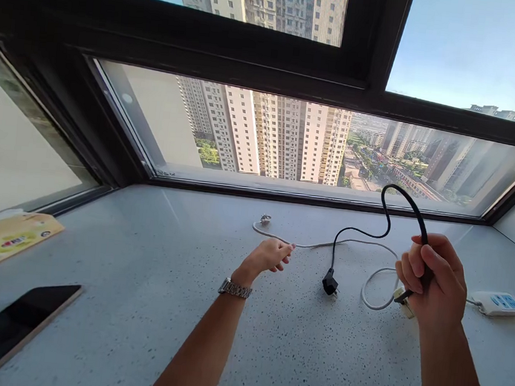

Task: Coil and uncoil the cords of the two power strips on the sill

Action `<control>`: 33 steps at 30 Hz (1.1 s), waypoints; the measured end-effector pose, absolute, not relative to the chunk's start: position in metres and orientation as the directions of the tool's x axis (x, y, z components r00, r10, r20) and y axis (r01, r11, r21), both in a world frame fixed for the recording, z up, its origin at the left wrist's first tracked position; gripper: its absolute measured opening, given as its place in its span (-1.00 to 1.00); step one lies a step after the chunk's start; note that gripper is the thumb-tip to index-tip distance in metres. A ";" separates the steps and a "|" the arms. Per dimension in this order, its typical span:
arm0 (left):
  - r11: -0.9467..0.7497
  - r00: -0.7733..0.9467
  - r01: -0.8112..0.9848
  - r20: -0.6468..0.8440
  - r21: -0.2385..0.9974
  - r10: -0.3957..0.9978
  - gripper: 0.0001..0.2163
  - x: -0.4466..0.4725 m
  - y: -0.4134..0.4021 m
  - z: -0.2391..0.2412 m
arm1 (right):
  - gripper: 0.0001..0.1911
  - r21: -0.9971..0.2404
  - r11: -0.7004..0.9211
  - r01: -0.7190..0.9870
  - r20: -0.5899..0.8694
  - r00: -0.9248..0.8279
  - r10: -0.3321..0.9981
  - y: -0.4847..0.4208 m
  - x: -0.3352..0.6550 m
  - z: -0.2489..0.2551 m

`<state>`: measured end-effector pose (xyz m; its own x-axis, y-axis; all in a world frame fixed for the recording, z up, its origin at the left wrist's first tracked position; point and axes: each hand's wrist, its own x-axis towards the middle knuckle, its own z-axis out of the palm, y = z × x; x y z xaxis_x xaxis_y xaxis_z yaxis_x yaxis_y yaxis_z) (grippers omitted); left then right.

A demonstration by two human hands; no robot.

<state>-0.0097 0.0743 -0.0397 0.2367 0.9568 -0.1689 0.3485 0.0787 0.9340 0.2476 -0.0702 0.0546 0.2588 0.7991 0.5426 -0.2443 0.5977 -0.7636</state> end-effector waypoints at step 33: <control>-0.592 -0.425 -0.358 0.438 0.722 0.792 -0.47 -0.033 0.063 0.012 | -0.38 -0.977 0.105 0.185 0.115 0.046 0.992 -0.039 0.255 0.032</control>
